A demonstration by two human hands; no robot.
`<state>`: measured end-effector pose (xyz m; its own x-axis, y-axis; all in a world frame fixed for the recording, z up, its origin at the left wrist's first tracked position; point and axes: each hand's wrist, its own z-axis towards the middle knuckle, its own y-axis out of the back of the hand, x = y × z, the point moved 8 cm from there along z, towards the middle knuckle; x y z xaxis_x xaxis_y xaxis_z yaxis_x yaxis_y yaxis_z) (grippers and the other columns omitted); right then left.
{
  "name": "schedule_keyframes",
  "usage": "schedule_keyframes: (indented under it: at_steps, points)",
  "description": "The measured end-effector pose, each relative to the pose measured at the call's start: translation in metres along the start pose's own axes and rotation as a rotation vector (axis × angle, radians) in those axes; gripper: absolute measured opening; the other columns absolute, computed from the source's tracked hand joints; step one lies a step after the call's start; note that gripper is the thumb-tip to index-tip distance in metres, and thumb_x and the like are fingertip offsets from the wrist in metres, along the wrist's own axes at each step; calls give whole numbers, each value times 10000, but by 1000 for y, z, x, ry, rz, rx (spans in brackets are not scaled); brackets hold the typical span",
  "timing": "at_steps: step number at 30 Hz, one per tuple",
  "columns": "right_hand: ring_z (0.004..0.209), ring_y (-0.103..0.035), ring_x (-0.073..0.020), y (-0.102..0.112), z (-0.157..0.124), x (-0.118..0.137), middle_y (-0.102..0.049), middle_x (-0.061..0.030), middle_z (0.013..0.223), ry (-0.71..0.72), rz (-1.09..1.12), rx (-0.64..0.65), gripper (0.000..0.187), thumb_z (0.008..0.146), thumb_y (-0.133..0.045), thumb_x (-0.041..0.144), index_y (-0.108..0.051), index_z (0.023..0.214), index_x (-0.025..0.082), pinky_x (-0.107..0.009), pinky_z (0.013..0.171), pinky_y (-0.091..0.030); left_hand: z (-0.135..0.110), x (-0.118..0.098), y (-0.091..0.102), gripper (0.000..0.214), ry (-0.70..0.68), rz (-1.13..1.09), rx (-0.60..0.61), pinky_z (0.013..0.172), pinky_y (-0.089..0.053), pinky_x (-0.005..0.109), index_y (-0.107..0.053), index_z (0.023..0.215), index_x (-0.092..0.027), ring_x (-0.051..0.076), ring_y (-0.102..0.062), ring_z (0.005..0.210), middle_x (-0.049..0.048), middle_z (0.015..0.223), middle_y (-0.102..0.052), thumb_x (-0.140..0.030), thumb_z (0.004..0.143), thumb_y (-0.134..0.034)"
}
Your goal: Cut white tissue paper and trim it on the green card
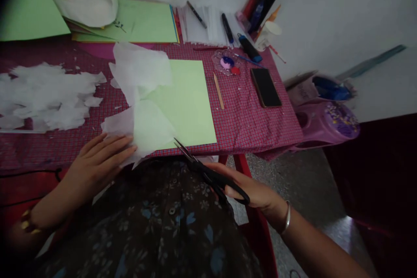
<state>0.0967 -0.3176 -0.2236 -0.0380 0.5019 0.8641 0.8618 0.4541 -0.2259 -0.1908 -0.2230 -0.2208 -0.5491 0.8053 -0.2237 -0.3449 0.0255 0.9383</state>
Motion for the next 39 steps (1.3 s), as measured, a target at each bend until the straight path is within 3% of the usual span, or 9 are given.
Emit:
schedule_keyframes:
  at_steps: [6, 11, 16, 25, 39]
  points:
    - [1235, -512, -278, -6, 3, -3, -539, -110, 1365, 19, 39, -6, 786, 793, -640, 674, -485, 1427, 236, -401, 1038, -397, 9, -22, 2, 381, -35, -9, -143, 1148, -328, 536, -568, 1280, -194, 267, -572, 1247, 115, 1319, -641, -108, 910, -530]
    - [1365, -433, -301, -11, 13, 5, -516, -118, 1431, 7, 52, -23, 779, 773, -704, 621, -494, 1419, 238, -465, 1154, -289, 9, -48, -8, 322, -63, -100, -139, 1161, -325, 501, -592, 1234, -194, 231, -585, 1239, 92, 1278, -673, -102, 934, -520]
    - [1228, -532, -309, -5, 21, -7, -601, -119, 1280, -46, 66, -42, 895, 671, -791, 614, -498, 1421, 223, -462, 1053, -405, 0, -48, -12, 333, -130, -134, -140, 1166, -325, 499, -588, 1253, -192, 228, -538, 1302, 90, 1293, -664, -98, 944, -507]
    - [1160, -557, -311, -3, 24, -10, -637, -65, 994, -40, 34, -125, 773, 690, -810, 528, -560, 1371, 260, -474, 1006, -430, -3, -46, -14, 360, -153, -164, -138, 1171, -326, 499, -585, 1271, -195, 227, -509, 1331, 93, 1314, -648, -79, 939, -504]
    - [1282, -512, -332, -5, 25, -10, -654, -89, 1185, -62, 56, -151, 742, 703, -815, 490, -565, 1367, 275, -505, 1099, -365, -1, -54, -19, 331, -149, -236, -132, 1164, -307, 518, -589, 1280, -181, 242, -469, 1357, 112, 1345, -623, -122, 989, -443]
